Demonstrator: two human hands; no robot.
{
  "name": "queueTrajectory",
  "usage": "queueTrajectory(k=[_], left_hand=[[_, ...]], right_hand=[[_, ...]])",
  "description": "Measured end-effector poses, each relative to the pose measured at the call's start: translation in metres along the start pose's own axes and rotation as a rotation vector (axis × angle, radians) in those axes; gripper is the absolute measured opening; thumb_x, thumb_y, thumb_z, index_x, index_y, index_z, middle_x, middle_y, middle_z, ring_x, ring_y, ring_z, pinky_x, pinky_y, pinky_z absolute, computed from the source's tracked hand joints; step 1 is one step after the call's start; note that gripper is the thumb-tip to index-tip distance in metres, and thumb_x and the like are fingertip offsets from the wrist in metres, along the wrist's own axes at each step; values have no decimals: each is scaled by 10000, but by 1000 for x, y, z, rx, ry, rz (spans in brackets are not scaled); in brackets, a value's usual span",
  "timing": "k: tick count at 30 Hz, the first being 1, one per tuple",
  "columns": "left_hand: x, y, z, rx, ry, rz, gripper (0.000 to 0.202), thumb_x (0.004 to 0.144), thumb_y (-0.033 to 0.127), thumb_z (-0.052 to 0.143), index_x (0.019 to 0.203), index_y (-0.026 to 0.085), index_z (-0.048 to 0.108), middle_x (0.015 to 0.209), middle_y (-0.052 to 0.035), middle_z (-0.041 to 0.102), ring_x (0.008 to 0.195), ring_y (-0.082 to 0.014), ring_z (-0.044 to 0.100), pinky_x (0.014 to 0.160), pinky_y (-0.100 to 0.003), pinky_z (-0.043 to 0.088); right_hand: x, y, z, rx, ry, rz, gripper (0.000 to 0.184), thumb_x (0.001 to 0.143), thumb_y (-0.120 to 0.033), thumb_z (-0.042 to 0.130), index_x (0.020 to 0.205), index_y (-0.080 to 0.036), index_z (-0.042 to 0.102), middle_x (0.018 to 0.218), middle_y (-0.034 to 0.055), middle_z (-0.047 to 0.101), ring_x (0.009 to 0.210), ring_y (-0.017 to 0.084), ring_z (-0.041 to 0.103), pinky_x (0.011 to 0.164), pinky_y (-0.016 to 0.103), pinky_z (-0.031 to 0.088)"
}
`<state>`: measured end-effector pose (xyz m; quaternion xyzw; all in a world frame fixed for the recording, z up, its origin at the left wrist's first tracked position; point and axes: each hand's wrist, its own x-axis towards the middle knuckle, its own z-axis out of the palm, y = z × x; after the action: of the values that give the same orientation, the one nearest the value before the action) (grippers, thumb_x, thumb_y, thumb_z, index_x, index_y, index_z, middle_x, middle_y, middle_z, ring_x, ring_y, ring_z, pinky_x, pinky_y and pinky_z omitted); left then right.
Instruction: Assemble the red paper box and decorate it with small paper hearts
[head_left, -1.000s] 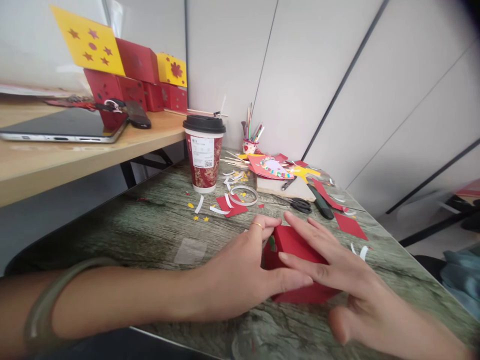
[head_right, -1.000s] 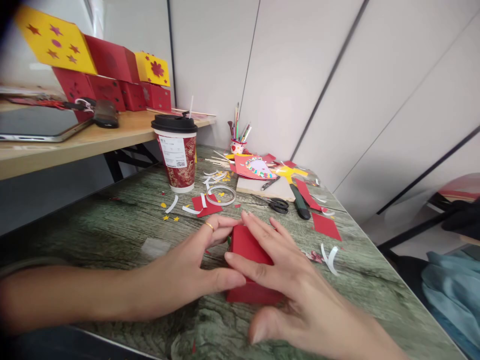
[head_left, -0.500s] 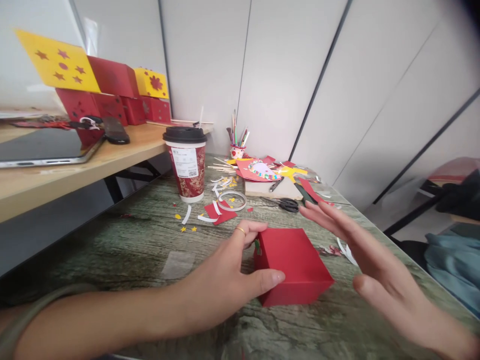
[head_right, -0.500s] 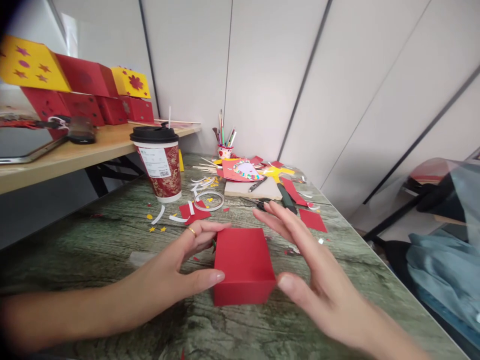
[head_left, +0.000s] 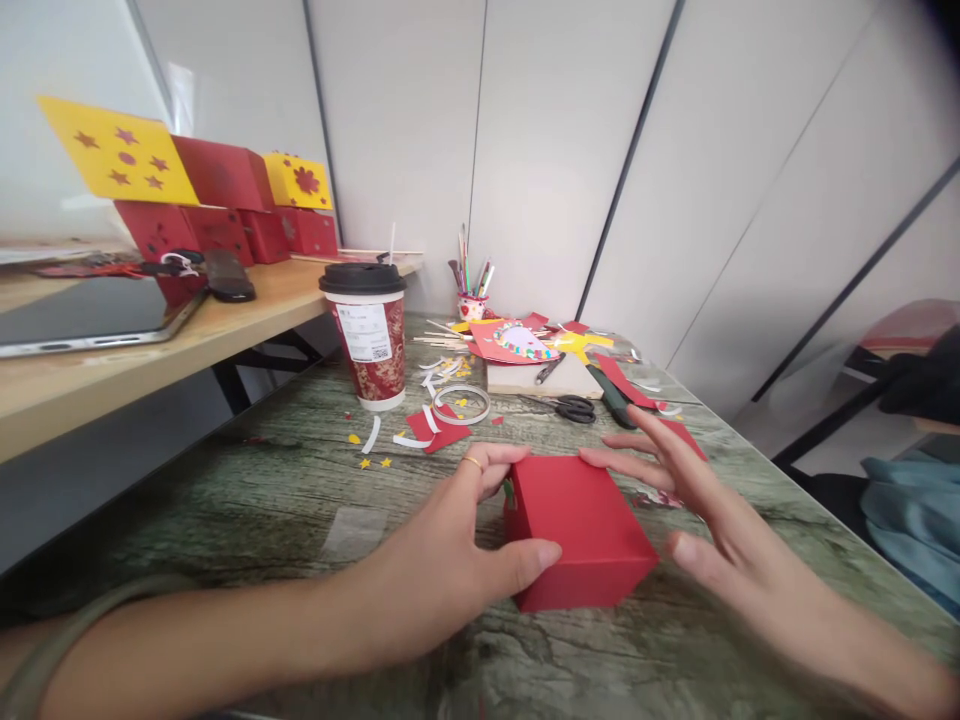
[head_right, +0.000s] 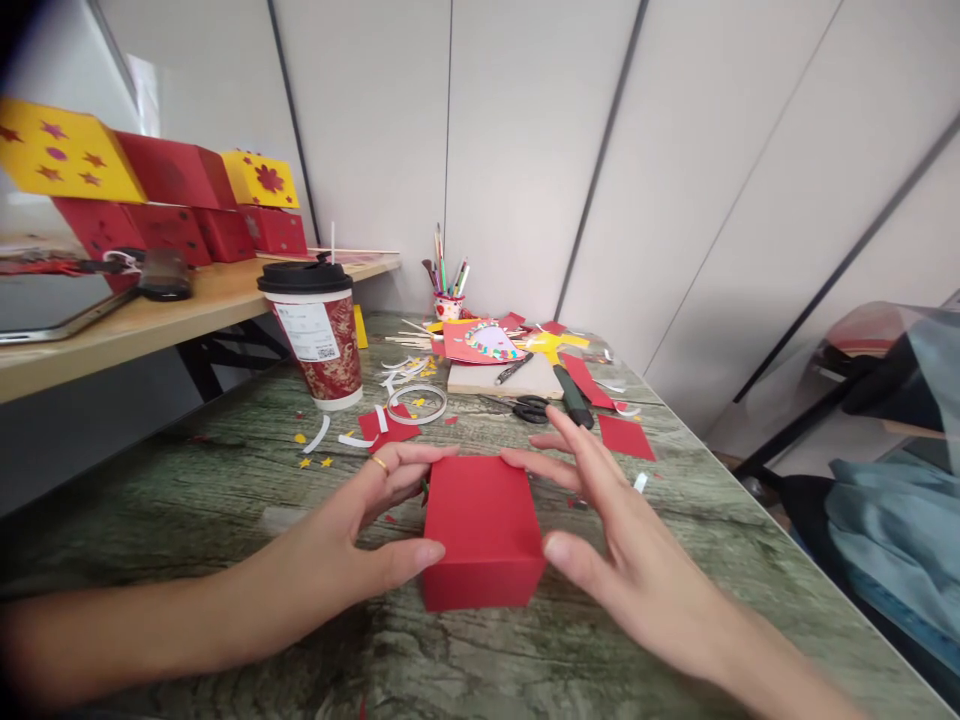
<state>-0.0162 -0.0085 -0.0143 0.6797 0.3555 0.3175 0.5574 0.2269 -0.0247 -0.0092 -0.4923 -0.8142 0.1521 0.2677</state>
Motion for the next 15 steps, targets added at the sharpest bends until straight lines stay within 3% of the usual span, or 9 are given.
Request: queueTrajectory(k=[4,9,15], left_hand=[[0,1,0,-49,-10,16,522,742,360,603,1175,230,342,1305,-85,410,1208,-217,373,983,-391,335],[0,0,0,-91,-9,7,530,731,346,615,1170,241,337,1316,-82,400,1192,-225,392,948,-396,373],[0,-2,1,-117,-5,6,615,723,329,624,1223,233,279,1349,-110,367,1216,-243,376,959,-413,365]], right_hand=[[5,-7,-4,7,-17,30,653,832,-541,290,1383,-325,15,1325,56,445,1240,246,363,949,505,344],[20,-21,-8,-221,-95,-136,745,778,-584,377,1392,-279,87,1432,80,263,1263,339,283,930,573,322],[37,-37,-5,-328,-158,-245,786,768,-568,422,1398,-240,85,1420,57,286,1306,339,143,911,586,347]])
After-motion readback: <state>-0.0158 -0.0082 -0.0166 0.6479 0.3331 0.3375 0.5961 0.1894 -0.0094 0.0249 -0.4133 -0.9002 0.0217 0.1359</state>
